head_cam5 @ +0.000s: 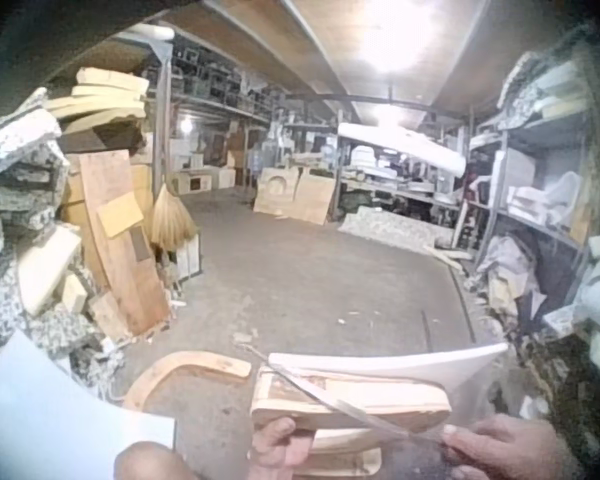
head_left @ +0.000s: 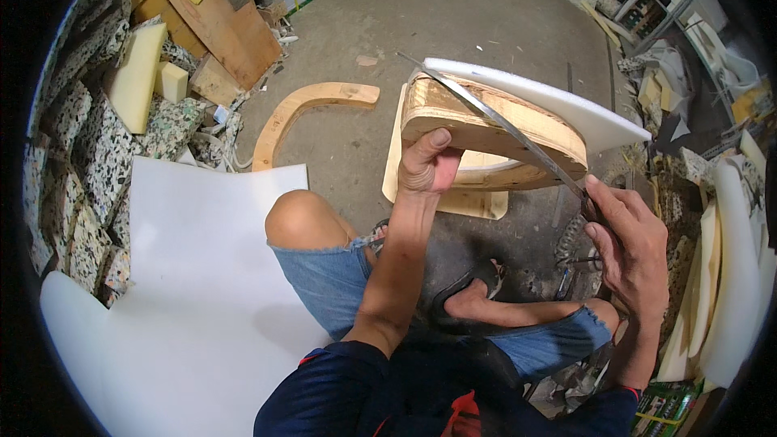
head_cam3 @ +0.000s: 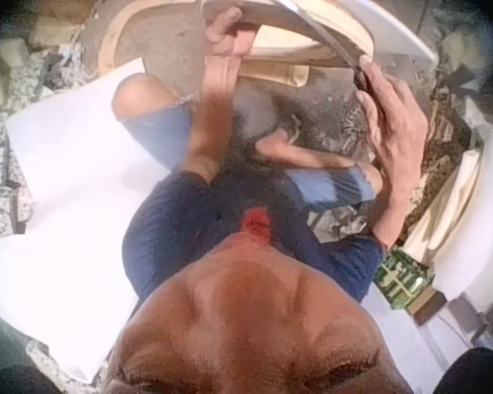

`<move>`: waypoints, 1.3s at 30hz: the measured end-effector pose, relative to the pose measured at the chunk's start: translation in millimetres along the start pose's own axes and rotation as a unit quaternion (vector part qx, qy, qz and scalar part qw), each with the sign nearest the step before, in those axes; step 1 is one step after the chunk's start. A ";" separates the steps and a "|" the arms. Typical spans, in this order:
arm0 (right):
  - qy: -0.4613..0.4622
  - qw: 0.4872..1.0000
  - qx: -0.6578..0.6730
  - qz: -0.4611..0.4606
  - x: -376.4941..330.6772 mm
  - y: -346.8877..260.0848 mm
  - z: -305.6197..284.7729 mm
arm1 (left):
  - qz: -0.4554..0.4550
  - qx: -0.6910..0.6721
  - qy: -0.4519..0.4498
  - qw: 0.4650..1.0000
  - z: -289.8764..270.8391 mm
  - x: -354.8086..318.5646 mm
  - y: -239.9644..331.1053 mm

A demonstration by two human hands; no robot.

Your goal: The person sits on the floor and uses a hand saw to trim a white plastic sheet attached to a curved wooden frame. They then apply glue to the frame with a spray gun and press the plastic sheet onto the glued surface.

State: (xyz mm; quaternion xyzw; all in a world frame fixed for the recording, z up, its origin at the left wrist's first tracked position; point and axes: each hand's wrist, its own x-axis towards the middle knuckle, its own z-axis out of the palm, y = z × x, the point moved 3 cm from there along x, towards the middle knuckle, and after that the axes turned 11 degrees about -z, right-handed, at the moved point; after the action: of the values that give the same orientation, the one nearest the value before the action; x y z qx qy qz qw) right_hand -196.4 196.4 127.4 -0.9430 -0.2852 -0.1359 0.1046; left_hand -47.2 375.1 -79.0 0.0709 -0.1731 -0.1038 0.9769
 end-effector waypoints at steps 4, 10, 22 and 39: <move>-0.008 1.000 0.000 -0.005 9.7 2.6 3.5 | -0.013 -0.007 -0.003 1.000 1.7 0.0 -1.7; 0.005 1.000 0.015 -0.005 7.3 16.3 10.4 | -0.006 0.032 0.016 0.999 -1.9 0.6 1.2; 0.054 0.998 0.033 -0.009 -3.6 36.3 27.8 | 0.023 0.057 0.077 0.995 -8.8 0.8 12.9; 0.095 0.995 0.034 0.022 -32.0 67.6 35.9 | 0.058 0.116 0.113 0.985 -17.1 3.9 39.6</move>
State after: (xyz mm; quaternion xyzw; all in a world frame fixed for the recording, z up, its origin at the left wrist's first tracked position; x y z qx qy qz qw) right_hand -176.7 134.8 75.4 -0.9279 -0.2576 -0.2124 0.1662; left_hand -30.5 414.3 -86.7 0.1845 -0.0761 -0.0173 0.9797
